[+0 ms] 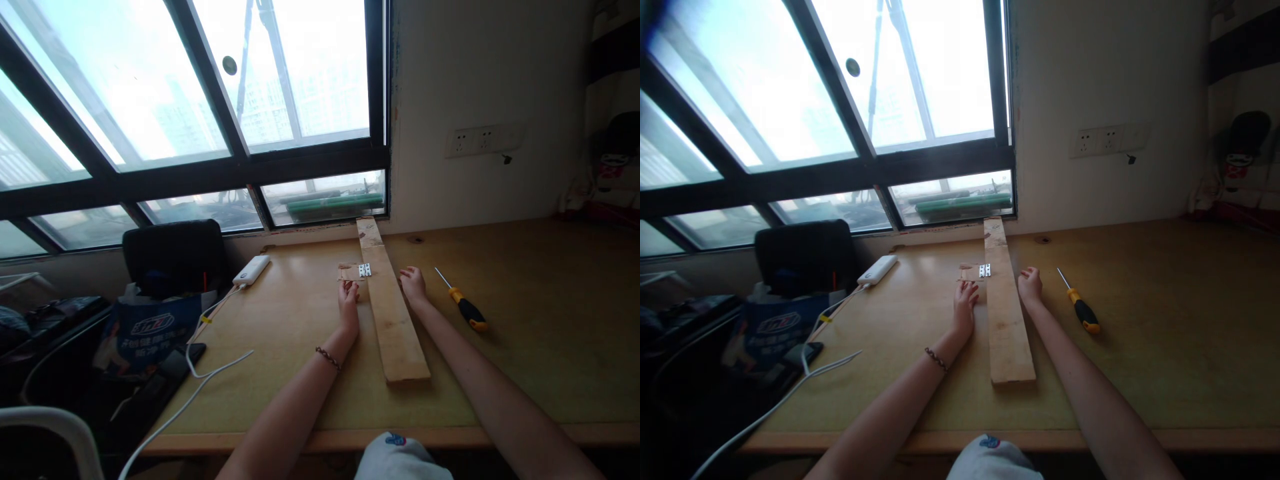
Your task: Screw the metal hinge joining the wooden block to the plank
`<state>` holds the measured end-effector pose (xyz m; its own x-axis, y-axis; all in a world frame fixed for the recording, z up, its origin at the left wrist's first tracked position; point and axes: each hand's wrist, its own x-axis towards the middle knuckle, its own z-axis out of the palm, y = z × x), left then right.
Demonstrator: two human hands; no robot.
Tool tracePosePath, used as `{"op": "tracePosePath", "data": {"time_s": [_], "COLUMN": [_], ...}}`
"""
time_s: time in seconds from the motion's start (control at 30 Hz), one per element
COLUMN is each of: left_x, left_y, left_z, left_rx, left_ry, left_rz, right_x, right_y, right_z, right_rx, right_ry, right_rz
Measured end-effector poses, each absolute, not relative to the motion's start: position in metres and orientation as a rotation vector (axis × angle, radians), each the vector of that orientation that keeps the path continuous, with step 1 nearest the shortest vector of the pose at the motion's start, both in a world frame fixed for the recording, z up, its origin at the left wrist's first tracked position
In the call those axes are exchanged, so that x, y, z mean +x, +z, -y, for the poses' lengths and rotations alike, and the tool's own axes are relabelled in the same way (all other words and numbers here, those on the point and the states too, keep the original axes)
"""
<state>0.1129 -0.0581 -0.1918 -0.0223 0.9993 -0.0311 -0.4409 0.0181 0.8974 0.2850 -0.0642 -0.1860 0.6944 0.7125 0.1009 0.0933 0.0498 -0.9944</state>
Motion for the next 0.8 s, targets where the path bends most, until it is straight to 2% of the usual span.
{"op": "tracePosePath", "data": {"time_s": [0.33,0.8], "left_x": [0.114,0.119], "left_y": [-0.188,-0.176], "left_z": [0.058,0.071], "left_rx": [0.495,0.465], "left_ry": [1.332,1.235], "left_rz": [-0.725,-0.729], "right_x": [0.286,0.283], "right_y": [-0.186,-0.179], "right_z": [0.064,0.068], "right_rx": [-1.484,-1.498], "right_ry": [0.569,0.626], "right_rz": [0.643,0.689]}}
